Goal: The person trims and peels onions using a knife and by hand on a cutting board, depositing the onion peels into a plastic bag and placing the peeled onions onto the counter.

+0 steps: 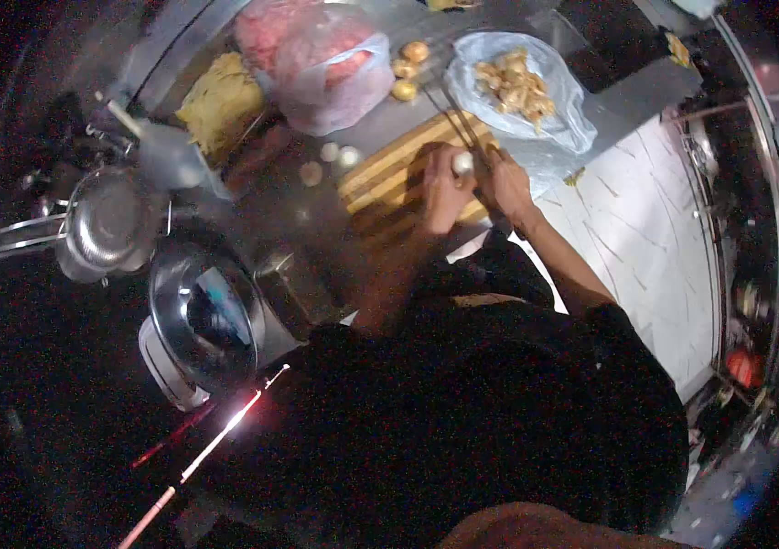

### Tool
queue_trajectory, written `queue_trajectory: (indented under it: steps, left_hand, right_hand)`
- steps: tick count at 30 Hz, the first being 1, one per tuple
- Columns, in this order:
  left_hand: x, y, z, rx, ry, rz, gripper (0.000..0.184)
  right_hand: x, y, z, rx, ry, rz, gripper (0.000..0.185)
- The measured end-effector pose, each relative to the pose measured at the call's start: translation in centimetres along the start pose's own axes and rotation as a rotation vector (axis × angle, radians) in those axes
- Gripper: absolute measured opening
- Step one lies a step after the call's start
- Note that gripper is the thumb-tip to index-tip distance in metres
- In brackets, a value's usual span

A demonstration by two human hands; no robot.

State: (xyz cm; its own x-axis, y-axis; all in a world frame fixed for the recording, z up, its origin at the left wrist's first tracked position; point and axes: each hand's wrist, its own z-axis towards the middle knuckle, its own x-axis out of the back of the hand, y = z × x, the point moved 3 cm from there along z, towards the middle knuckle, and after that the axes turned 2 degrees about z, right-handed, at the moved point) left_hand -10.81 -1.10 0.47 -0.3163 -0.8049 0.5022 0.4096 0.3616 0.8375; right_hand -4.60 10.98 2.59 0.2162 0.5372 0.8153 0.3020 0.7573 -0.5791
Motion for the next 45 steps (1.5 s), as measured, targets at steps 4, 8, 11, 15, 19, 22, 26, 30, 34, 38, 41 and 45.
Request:
queue_trajectory:
  steps: [4, 8, 11, 15, 19, 22, 26, 30, 34, 38, 41, 45]
  left_hand:
    - [-0.8, -2.3, -0.3, 0.054, 0.084, -0.208, 0.040]
    - [2.4, -3.3, 1.4, 0.260, 0.135, -0.541, 0.036]
    - [8.8, -2.7, 4.6, 0.151, 0.325, -0.320, 0.034]
    - [10.3, -10.5, 6.2, 0.127, 0.295, 0.232, 0.038]
    - [9.5, -7.4, 5.7, 0.017, 0.302, 0.533, 0.036]
    - [7.9, -1.6, 7.6, -0.098, 0.300, 0.649, 0.035]
    - [3.8, 2.5, 14.5, -0.217, 0.186, 0.786, 0.027]
    - [-0.5, 0.5, 20.9, -0.077, -0.066, 1.195, 0.032]
    - [-1.2, -1.2, 23.7, 0.025, -0.223, 1.143, 0.033]
    - [-0.9, -0.2, 23.4, 0.018, 0.024, 0.993, 0.035]
    - [1.2, 1.3, 19.7, -0.122, 0.228, 0.497, 0.036]
    - [3.1, -1.0, 9.7, 0.029, -0.134, -0.030, 0.041]
  right_hand:
    - [-3.8, 3.1, 0.8, -0.257, -0.097, 0.070, 0.026]
    - [-1.0, 1.3, 0.5, 0.020, 0.040, 0.101, 0.023]
    - [1.6, 0.2, 1.0, 0.064, 0.070, 0.059, 0.024]
    - [4.6, 3.1, 5.5, -0.017, 0.229, -0.062, 0.019]
    - [10.4, 2.7, 9.4, 0.152, 0.351, -0.054, 0.017]
    - [9.6, 6.5, 11.7, 0.180, 0.325, -0.082, 0.019]
    - [10.4, 6.9, 10.8, 0.005, 0.312, 0.039, 0.019]
    - [12.5, 6.2, 8.1, 0.102, 0.343, 0.127, 0.017]
    - [13.2, 7.8, 7.1, -0.062, 0.263, 0.260, 0.017]
    - [13.9, 8.6, 4.9, -0.183, 0.262, 0.343, 0.017]
    - [13.3, 7.7, 2.9, -0.233, 0.223, 0.336, 0.020]
    - [10.5, 5.2, -1.0, -0.177, 0.114, 0.209, 0.032]
